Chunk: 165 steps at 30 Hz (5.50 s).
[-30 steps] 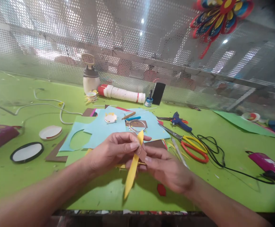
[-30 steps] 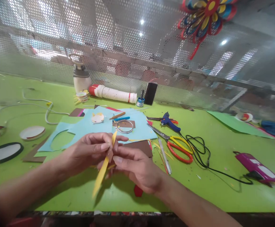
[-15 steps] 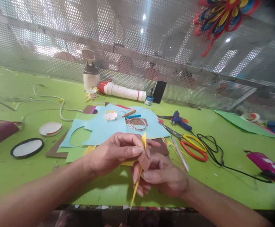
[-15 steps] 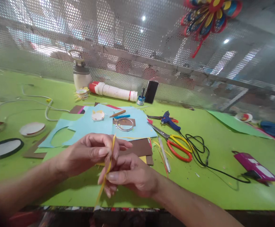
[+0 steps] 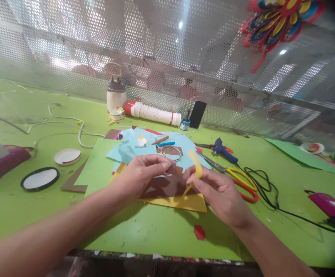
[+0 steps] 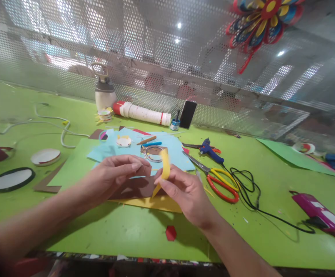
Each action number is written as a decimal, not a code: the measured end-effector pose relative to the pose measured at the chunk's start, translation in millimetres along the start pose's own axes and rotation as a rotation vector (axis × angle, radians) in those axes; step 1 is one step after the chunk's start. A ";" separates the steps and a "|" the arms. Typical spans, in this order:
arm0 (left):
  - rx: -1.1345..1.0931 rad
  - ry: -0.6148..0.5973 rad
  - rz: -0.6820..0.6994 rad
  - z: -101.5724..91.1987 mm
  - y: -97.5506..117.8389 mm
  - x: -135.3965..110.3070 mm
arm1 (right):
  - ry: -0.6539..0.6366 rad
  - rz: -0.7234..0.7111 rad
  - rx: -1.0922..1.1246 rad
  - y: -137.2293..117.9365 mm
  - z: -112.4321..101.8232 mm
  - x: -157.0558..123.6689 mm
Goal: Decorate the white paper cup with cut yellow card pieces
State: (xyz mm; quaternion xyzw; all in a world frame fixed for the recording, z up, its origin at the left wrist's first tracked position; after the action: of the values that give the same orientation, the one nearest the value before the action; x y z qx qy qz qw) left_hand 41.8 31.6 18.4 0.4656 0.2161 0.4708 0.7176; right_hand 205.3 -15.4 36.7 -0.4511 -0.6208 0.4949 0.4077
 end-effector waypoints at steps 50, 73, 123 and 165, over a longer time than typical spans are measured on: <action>0.028 0.095 -0.163 9.6 -13.7 -7.4 | 0.133 0.324 -0.167 8.4 25.3 3.1; 0.038 0.048 -0.158 7.9 -14.4 -7.1 | 0.134 0.327 -0.098 13.9 24.9 3.9; 0.028 0.133 -0.166 3.1 -23.9 -4.7 | 0.096 0.326 -0.098 20.5 26.2 5.3; 0.272 0.010 -0.154 7.6 -21.3 -5.4 | 0.190 0.223 -0.190 11.9 13.8 7.4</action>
State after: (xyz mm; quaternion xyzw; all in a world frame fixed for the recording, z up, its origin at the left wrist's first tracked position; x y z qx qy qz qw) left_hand 55.1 20.7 2.7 0.5381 0.3163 0.3831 0.6809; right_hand 192.1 -10.4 23.0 -0.5985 -0.5695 0.4314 0.3624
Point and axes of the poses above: each hand's wrist, its own x-axis towards the middle knuckle, its own z-axis out of the palm, y = z × x, the point moved 5 cm from there along x, towards the middle knuckle, and after that the axes turned 12 degrees about z, right-handed, at the moved point
